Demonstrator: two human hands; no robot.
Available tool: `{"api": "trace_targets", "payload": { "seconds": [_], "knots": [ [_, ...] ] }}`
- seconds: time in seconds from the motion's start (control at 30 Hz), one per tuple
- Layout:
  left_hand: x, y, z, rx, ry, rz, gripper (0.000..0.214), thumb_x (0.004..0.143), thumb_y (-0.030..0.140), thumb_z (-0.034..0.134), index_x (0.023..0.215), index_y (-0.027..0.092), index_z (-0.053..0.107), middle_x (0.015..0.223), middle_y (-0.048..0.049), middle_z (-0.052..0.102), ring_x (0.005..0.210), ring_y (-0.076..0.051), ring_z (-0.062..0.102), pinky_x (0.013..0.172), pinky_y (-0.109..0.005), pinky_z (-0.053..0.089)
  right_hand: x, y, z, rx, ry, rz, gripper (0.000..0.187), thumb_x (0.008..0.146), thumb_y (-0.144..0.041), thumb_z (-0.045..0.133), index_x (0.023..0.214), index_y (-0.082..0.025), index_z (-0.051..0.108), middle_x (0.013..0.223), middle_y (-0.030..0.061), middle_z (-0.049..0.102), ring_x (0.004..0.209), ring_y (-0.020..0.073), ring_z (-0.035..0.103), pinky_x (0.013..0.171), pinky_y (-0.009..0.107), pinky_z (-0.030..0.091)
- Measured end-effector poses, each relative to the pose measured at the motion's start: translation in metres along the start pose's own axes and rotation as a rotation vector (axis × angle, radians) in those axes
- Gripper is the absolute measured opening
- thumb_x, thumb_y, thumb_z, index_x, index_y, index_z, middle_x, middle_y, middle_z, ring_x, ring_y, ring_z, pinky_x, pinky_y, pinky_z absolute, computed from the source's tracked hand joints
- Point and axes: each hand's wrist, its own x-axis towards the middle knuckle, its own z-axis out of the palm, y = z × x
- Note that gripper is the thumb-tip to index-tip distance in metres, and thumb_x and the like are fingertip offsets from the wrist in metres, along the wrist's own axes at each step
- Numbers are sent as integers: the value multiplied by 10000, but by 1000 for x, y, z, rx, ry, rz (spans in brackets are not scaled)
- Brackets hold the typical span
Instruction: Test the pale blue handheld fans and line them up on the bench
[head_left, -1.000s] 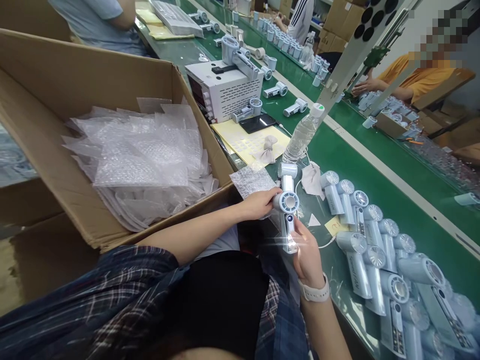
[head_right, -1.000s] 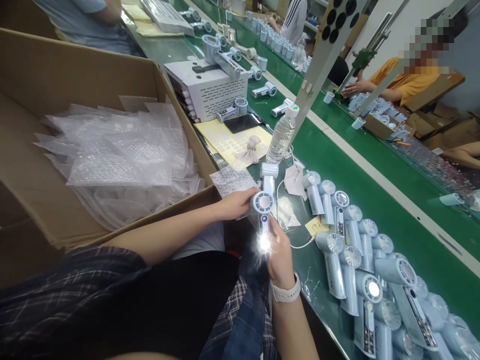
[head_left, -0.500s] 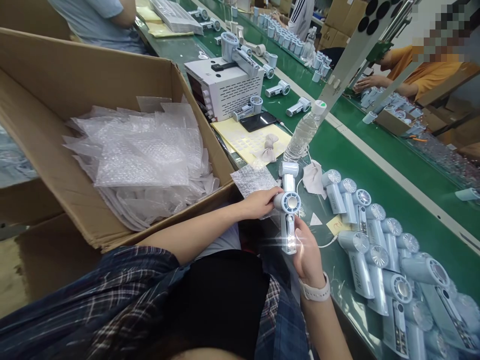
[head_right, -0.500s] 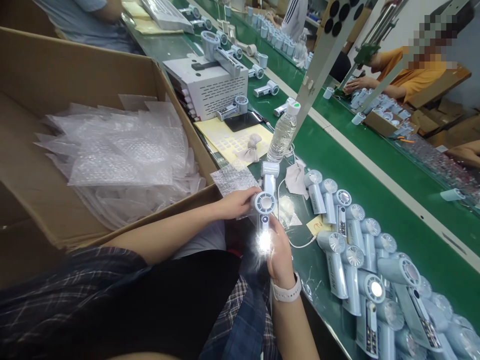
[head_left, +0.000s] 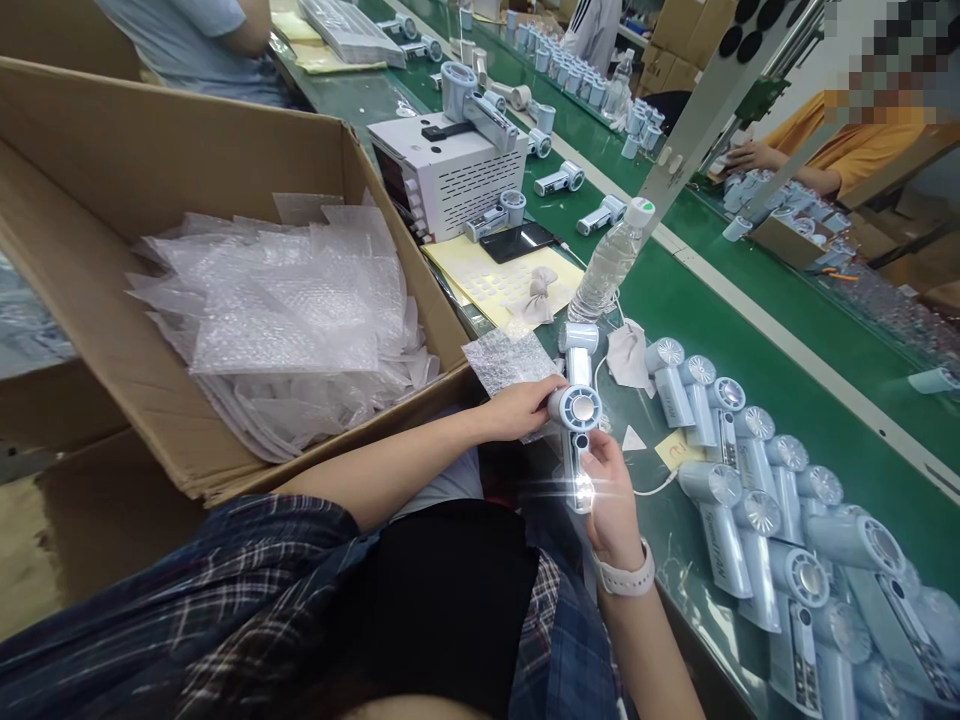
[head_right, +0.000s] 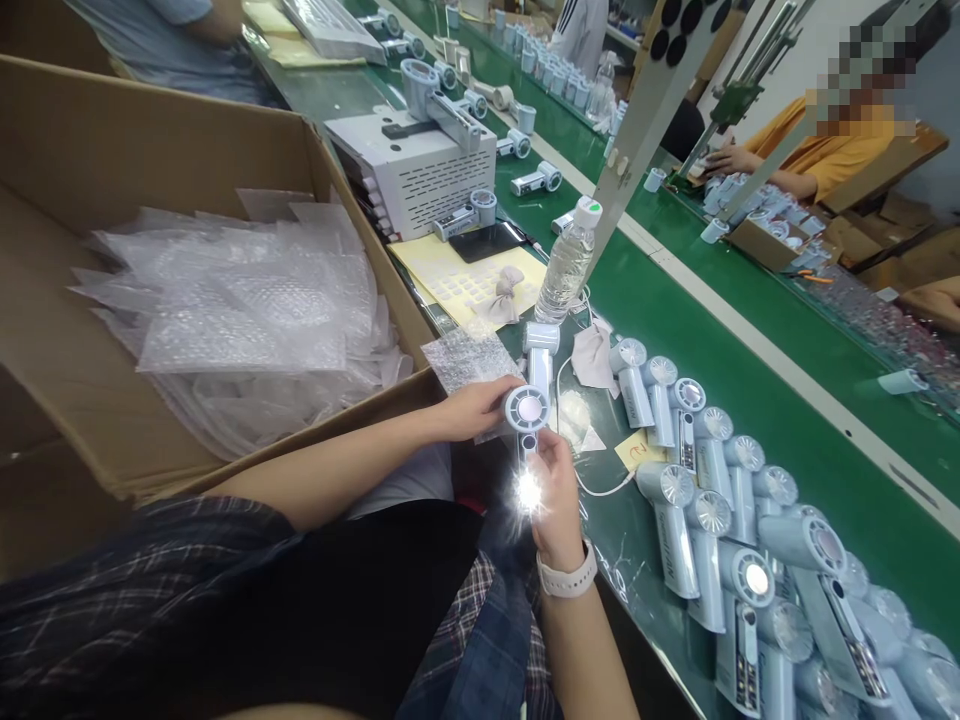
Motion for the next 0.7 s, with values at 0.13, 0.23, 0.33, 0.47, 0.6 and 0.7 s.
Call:
{"api": "trace_targets", "payload": {
  "seconds": [0.13,0.23,0.33,0.47,0.6,0.7],
  "knots": [
    [1,-1,1,12,-4,-6,481,834,150,489,1302,247,544,1320,-52,697,1154,-265,684,976,-389,520,-3,-3,-4,97,-49,68,378,835,-493,718,1138,-270,683,1184,41,711,1106,257,657,927,414,549],
    [1,0,1,13,-5,-11,465,830,149,488,1282,242,553,1302,-53,702,1153,-269,681,975,-394,512,-6,-4,-6,119,-52,47,420,840,-541,710,1163,-274,689,1250,50,696,1223,279,620,1035,454,516],
    [1,1,1,1,-8,-18,457,820,150,492,1264,237,557,1246,-51,719,1116,-264,685,956,-384,510,-9,-3,-7,4,-59,31,574,737,-483,837,1239,-270,660,1335,74,662,1262,313,604,1071,501,503],
    [1,3,1,6,1,-30,463,792,136,501,1241,231,568,1169,-43,728,1032,-247,687,898,-353,504,-10,-4,-11,-334,-8,-85,720,654,-379,912,1315,-260,652,1374,99,635,1307,332,565,1170,533,411],
    [2,2,1,-19,-14,-38,407,805,148,505,1193,221,603,935,-8,714,843,-202,658,791,-307,484,-11,-5,-23,-548,67,-213,525,748,-406,821,1233,-232,719,1242,118,682,1155,326,633,1073,542,488],
    [1,0,-1,-110,-16,-10,324,861,195,504,1168,218,606,878,8,689,777,-170,617,763,-284,465,-14,-2,-32,-576,98,-332,476,827,-440,747,1233,-194,721,1195,137,701,1085,310,665,986,513,548]
  ]
}}
